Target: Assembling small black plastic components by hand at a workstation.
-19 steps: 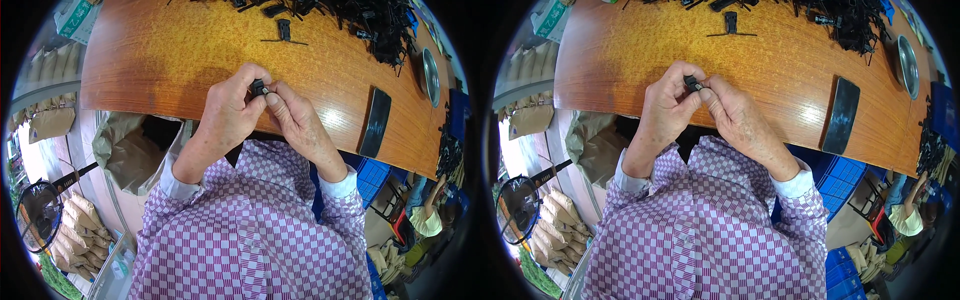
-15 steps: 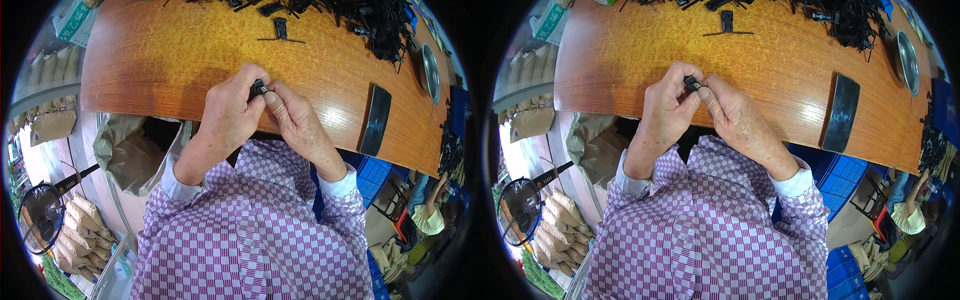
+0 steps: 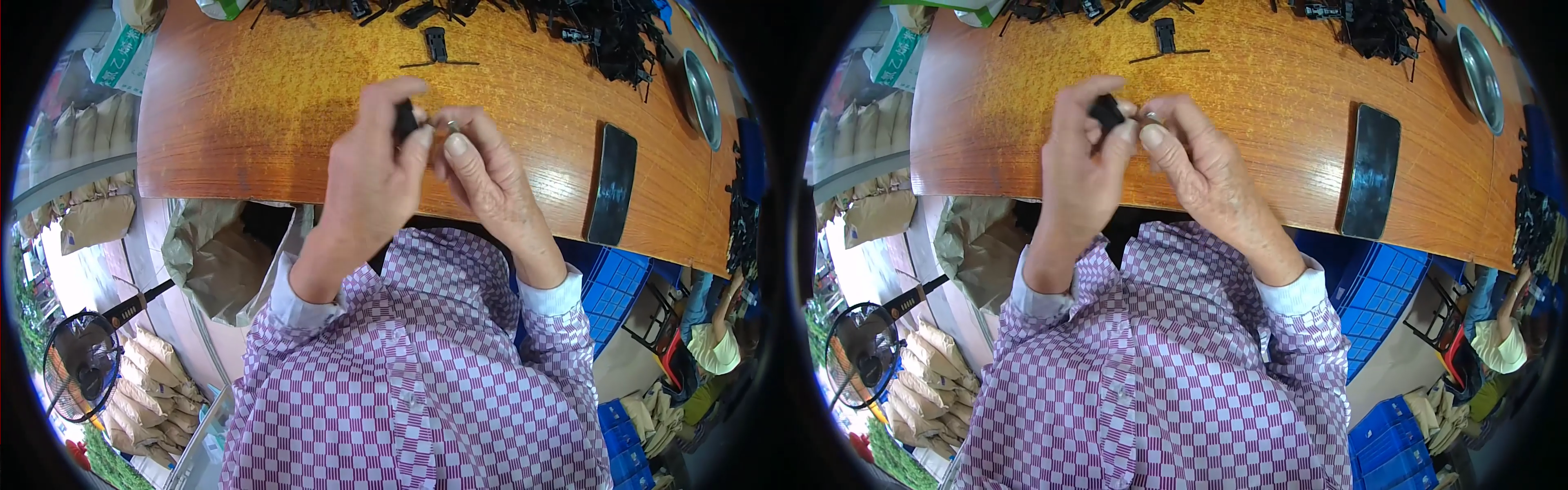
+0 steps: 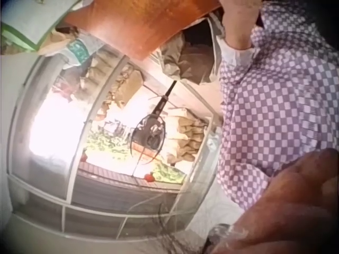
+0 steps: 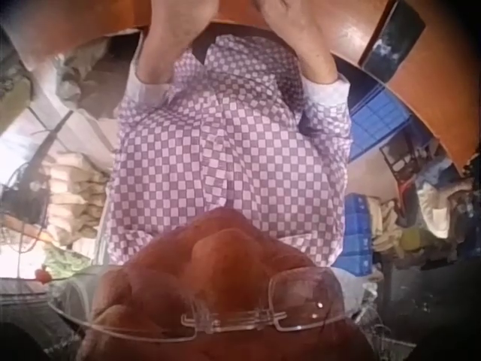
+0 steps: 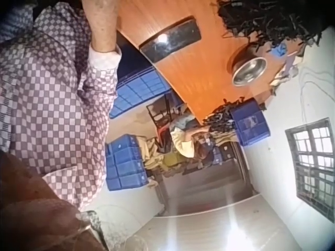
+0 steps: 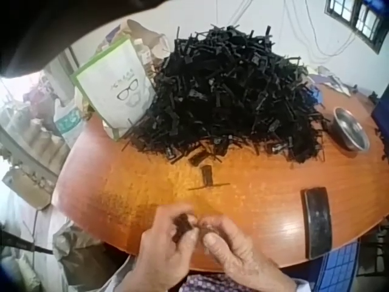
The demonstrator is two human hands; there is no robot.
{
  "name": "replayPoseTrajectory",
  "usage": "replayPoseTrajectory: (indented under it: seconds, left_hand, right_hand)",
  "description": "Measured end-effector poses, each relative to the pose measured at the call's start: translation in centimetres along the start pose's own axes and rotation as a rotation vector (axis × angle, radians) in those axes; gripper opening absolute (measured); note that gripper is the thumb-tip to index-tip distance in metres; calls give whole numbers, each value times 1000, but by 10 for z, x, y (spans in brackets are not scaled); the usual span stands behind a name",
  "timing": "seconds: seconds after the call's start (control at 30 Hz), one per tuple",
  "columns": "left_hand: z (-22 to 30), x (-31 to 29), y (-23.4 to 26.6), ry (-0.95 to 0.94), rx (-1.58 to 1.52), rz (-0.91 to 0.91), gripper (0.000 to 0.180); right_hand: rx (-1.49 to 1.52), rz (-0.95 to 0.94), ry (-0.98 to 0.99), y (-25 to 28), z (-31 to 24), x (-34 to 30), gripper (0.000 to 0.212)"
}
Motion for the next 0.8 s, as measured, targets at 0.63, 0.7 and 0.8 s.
replayPoseTrajectory:
  seconds: [0.63,0.7,0.8]
  left_hand:
    - [-1,-10,-3,431,-1236,-723,41]
    - [0,-11,-1,370,-1140,-682,40]
    - [0,-12,3,258,-944,-596,39]
  right_hand:
    - [406,-148,-181,20,5,0,26]
    - [354,-138,-179,19,1,1,26]
    - [254,-122,-176,16,0,3,26]
Point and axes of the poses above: each hand's wrist, its own x-axis towards the middle knuckle, its own y-axis out of the back of the hand, z = x × y, the point moved 3 cm from there along x, towards the middle knuckle, and after that the axes turned 10 degrees about x, right-handed, at the moved point
